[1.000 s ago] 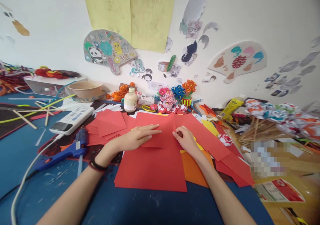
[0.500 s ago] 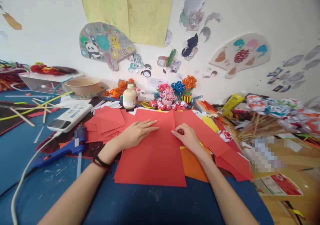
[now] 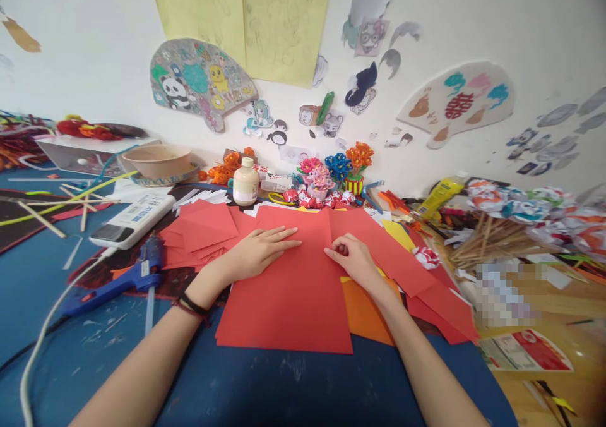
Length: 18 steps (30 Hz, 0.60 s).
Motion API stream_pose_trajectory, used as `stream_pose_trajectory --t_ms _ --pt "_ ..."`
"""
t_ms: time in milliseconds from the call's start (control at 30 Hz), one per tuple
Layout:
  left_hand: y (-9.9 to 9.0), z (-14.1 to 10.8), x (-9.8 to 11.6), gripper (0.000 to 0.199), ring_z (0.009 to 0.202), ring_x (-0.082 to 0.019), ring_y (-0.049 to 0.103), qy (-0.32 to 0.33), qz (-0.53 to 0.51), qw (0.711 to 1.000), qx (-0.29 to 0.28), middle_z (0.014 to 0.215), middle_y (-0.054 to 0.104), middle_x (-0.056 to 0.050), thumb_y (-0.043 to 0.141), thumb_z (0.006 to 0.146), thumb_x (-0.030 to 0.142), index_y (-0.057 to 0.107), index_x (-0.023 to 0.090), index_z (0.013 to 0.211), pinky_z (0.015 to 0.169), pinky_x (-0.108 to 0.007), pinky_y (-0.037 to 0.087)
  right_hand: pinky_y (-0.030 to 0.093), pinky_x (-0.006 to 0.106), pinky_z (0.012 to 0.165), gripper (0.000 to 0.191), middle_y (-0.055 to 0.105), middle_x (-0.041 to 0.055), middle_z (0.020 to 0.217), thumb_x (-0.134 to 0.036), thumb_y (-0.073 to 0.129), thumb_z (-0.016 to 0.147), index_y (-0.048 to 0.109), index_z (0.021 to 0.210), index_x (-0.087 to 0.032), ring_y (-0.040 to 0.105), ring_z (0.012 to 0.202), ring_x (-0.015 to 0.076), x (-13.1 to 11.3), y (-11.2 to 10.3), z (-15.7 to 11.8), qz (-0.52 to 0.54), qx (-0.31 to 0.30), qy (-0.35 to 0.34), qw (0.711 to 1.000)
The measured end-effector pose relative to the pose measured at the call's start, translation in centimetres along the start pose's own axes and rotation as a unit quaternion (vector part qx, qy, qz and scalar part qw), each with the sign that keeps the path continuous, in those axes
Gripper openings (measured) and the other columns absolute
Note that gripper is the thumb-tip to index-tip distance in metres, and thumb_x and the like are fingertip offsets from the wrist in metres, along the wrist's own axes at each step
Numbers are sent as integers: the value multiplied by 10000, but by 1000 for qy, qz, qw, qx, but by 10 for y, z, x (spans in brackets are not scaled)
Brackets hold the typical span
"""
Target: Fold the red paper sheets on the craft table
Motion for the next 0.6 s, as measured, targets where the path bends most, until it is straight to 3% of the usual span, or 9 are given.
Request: stream_pose_trajectory --t_ms 600 --pt "0 0 0 453 1424 -199 293 -2 2 1000 -7 1576 235 32 200 1024 322 369 385 1440 1116 -363 264 399 287 619 250 566 13 751 -447 649 782 564 725 -219 529 671 167 5 2 1 -6 15 3 1000"
Point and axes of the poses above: each hand's wrist, its own z-axis towards the middle knuckle, its own y-axis out of the palm, x = y × z, the point moved 3 cm from there along z, towards the middle knuckle
